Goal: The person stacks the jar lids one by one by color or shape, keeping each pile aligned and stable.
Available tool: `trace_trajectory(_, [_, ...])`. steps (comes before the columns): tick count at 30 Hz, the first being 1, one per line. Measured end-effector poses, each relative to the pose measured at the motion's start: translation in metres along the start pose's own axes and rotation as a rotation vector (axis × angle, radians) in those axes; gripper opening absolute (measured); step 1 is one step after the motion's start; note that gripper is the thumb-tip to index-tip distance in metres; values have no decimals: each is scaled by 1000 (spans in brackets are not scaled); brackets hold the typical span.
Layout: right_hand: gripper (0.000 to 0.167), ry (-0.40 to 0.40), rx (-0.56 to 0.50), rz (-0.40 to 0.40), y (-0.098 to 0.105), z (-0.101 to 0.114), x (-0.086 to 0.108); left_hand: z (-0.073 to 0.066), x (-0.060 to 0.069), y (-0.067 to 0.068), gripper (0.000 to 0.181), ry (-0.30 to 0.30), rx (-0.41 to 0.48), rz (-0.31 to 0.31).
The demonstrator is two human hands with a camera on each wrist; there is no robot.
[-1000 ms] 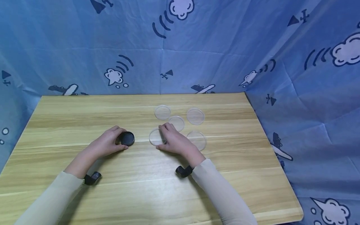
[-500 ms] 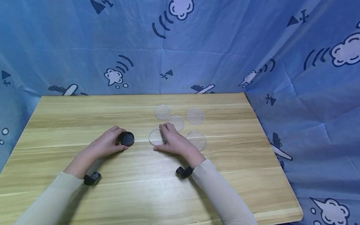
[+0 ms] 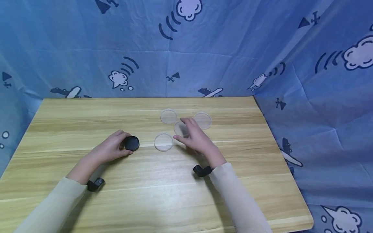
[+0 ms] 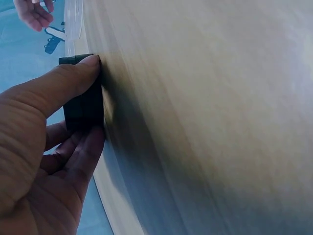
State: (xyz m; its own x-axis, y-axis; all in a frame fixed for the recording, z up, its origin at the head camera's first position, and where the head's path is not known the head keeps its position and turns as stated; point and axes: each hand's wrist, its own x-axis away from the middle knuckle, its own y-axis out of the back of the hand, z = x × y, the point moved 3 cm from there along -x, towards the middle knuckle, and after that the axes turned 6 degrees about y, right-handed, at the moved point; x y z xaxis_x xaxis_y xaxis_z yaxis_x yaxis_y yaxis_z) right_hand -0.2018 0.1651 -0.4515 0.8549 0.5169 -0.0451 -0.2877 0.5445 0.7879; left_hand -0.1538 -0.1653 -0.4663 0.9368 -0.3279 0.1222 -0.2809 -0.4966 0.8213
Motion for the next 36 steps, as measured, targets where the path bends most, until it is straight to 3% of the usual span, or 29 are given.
trace_trajectory(7, [88,-64,21,45,12,-21,-5,1,1,0,57,8,-4,3])
trace_trajectory(21, [95,-110,83,102,3,-32,-15,3,0,-3,57,9,0,-7])
trace_trajectory(36, [82,-55,154,110,2,-27,-20,1,-1,-1,58,23,-4,1])
